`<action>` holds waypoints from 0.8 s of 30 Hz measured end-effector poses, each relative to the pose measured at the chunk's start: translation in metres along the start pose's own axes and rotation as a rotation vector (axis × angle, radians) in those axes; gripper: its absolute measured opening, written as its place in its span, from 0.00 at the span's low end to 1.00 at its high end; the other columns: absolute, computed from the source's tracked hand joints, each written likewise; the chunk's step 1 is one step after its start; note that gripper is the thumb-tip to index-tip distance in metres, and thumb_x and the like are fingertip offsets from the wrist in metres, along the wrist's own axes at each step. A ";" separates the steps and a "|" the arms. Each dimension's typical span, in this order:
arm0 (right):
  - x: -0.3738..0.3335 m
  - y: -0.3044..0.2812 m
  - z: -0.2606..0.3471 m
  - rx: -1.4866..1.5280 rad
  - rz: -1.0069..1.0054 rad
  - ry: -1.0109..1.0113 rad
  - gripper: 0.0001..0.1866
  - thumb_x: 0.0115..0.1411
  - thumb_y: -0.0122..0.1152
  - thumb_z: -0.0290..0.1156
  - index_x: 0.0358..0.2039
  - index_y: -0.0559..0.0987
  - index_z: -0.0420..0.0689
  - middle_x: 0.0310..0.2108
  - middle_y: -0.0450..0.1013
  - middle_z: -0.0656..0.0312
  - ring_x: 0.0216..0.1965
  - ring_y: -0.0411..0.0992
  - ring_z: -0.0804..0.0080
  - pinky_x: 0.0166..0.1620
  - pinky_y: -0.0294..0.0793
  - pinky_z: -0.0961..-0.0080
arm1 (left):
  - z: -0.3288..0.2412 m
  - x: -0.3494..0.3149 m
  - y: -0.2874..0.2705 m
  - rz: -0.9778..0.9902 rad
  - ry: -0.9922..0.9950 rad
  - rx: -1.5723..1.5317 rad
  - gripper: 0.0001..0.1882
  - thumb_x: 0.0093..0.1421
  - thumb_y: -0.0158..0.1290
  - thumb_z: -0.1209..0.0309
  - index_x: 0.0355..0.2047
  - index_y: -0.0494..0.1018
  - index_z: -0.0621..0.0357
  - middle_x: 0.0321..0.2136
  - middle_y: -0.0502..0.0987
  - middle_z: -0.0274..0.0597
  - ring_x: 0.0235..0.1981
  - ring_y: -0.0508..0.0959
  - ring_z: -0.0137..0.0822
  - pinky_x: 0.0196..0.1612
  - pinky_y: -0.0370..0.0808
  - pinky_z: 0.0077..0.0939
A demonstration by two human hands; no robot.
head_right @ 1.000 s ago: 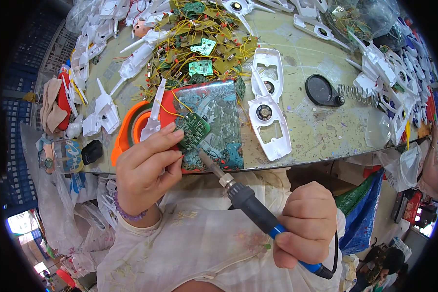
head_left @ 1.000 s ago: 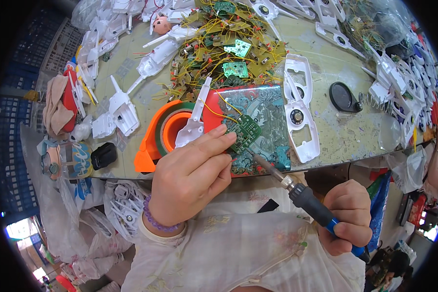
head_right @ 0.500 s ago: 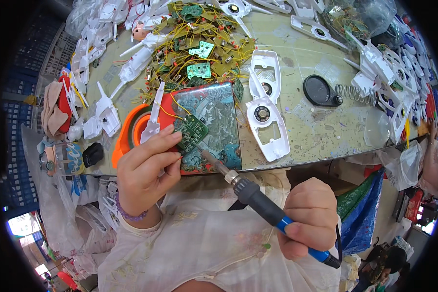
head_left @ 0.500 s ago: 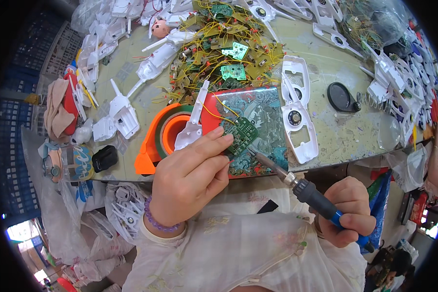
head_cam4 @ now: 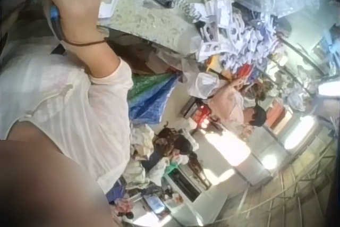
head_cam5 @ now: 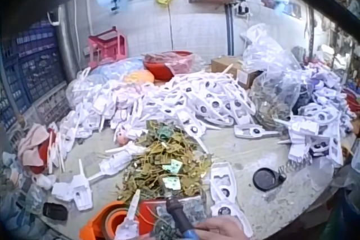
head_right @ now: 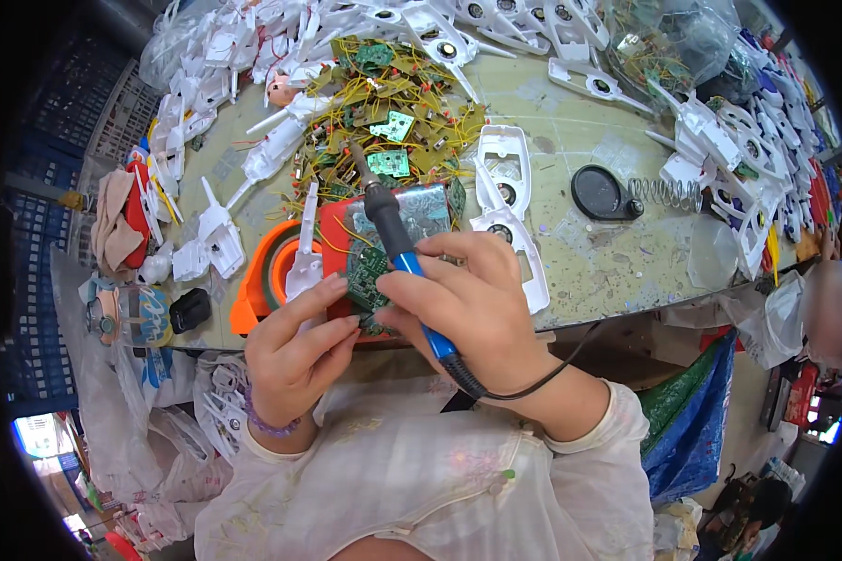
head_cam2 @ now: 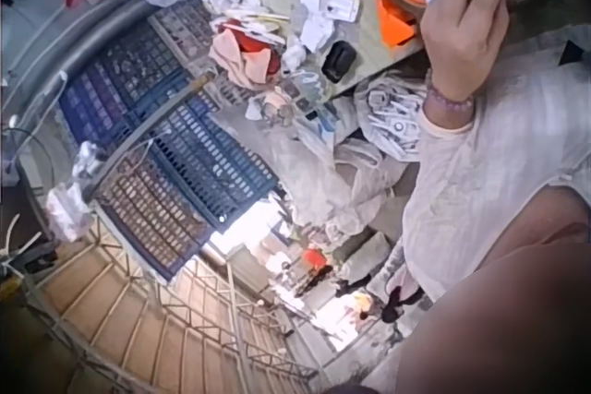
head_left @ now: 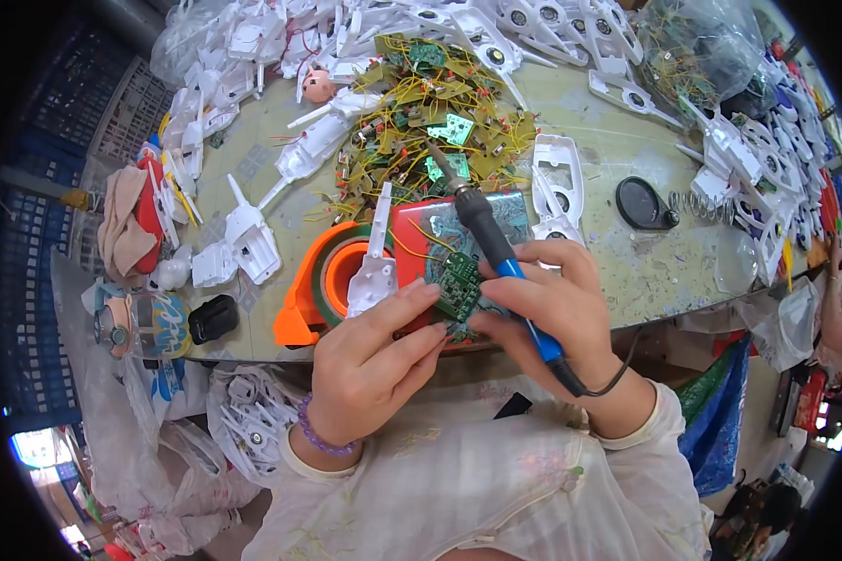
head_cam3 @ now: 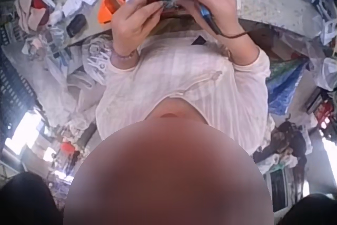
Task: Soldering wires and components into plastic toy walkie-talkie housings.
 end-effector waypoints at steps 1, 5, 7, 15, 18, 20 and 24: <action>0.001 0.002 0.003 -0.016 0.023 0.041 0.21 0.41 0.72 0.30 0.38 0.77 0.49 0.35 0.76 0.64 0.41 0.71 0.61 0.44 0.64 0.64 | 0.000 -0.001 -0.001 -0.023 -0.013 -0.013 0.14 0.43 0.63 0.80 0.34 0.78 0.60 0.41 0.77 0.45 0.41 0.79 0.42 0.37 0.78 0.30; -0.003 0.003 0.002 -0.026 0.034 0.086 0.24 0.38 0.74 0.34 0.39 0.77 0.50 0.36 0.76 0.64 0.42 0.69 0.59 0.45 0.63 0.62 | 0.003 -0.008 -0.005 -0.086 -0.028 0.025 0.15 0.43 0.63 0.81 0.33 0.77 0.59 0.37 0.78 0.43 0.35 0.80 0.41 0.38 0.78 0.30; -0.003 0.006 0.002 -0.013 0.030 0.090 0.25 0.38 0.74 0.33 0.39 0.76 0.50 0.36 0.76 0.63 0.42 0.69 0.59 0.45 0.62 0.62 | 0.006 -0.012 -0.006 -0.145 -0.048 0.058 0.15 0.42 0.63 0.81 0.33 0.77 0.58 0.30 0.78 0.39 0.30 0.78 0.39 0.39 0.78 0.31; -0.002 0.011 0.004 -0.007 -0.026 0.051 0.24 0.38 0.73 0.30 0.39 0.76 0.50 0.35 0.76 0.63 0.41 0.69 0.59 0.45 0.62 0.62 | 0.007 -0.011 -0.007 -0.315 -0.075 0.068 0.15 0.41 0.64 0.81 0.32 0.77 0.55 0.24 0.76 0.34 0.27 0.77 0.36 0.41 0.76 0.37; -0.001 0.011 0.003 0.007 -0.029 0.029 0.23 0.38 0.73 0.29 0.38 0.77 0.50 0.35 0.76 0.63 0.41 0.70 0.59 0.45 0.62 0.61 | -0.001 0.001 -0.012 -0.197 -0.011 0.144 0.15 0.40 0.63 0.80 0.32 0.77 0.55 0.26 0.76 0.33 0.29 0.76 0.35 0.41 0.76 0.37; -0.002 0.011 0.002 0.009 -0.031 0.024 0.23 0.38 0.73 0.30 0.38 0.77 0.50 0.35 0.76 0.63 0.41 0.70 0.59 0.46 0.63 0.61 | -0.001 0.006 -0.013 -0.103 0.028 0.195 0.15 0.40 0.63 0.80 0.31 0.77 0.55 0.27 0.76 0.33 0.30 0.76 0.35 0.41 0.76 0.38; -0.002 0.010 0.003 0.011 -0.005 0.025 0.21 0.39 0.72 0.28 0.37 0.77 0.49 0.35 0.76 0.63 0.42 0.70 0.59 0.46 0.63 0.60 | 0.000 0.015 -0.005 0.020 0.096 0.141 0.14 0.40 0.62 0.78 0.31 0.76 0.57 0.33 0.77 0.37 0.38 0.78 0.39 0.39 0.77 0.35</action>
Point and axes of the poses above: each hand's wrist, its own x-axis towards the middle knuckle, its own y-axis out of the palm, z = x × y, the point moved 4 cm from there along x, towards the middle knuckle
